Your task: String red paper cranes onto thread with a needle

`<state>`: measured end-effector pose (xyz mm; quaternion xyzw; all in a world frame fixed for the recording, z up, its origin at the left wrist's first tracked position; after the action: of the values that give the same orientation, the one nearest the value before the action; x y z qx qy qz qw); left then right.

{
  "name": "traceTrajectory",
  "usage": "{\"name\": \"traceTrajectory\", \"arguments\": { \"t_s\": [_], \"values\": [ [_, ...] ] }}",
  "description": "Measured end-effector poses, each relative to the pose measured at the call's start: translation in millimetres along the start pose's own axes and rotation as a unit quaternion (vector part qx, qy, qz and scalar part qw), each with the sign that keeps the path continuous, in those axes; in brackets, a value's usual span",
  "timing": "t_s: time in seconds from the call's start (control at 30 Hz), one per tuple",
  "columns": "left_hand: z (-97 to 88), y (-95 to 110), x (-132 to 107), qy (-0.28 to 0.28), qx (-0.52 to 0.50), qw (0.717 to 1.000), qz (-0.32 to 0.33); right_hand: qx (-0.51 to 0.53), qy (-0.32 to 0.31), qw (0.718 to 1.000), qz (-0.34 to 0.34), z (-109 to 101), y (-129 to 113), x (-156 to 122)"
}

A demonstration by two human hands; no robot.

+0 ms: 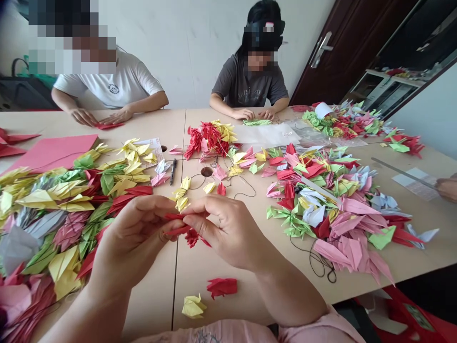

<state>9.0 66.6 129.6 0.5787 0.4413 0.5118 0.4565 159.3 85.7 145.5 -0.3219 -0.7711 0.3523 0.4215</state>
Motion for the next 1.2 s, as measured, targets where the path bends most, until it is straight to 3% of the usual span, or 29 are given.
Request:
{"name": "traceTrajectory", "arguments": {
  "t_s": [0.2, 0.3, 0.43, 0.57, 0.8, 1.2],
  "values": [
    [0.3, 4, 2, 0.028, 0.061, 0.996, 0.055, -0.124, 0.022, 0.991, -0.036, -3, -6, -2],
    [1.6, 3, 5, 0.031, 0.063, 0.997, 0.044, -0.147, 0.021, 0.988, -0.038, -2, -4, 0],
    [2.8, 8, 6, 0.041, 0.074, 0.995, 0.053, -0.123, 0.018, 0.991, -0.043, -1, -3, 3],
    [2.0, 6, 7, 0.048, 0.071, 0.996, 0.013, -0.093, 0.028, 0.995, -0.002, -5, 1, 3],
    [3.5, 2, 9, 0.003, -0.040, 0.999, -0.012, 0.003, 0.059, 0.998, 0.024, -15, 4, 0],
    [2.7, 5, 3, -0.006, -0.105, 0.994, -0.027, -0.019, 0.020, 0.993, -0.112, -8, -16, -3]
  ]
}}
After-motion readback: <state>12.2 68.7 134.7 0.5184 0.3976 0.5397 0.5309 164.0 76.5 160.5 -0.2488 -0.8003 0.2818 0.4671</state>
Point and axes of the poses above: each hand's wrist, its own x-axis towards the middle knuckle, its own z-axis out of the palm, y = z × x, the point moved 6 cm from there along x, towards the middle knuckle, and after that the axes turned 4 degrees about -z, right-handed, at the moved point
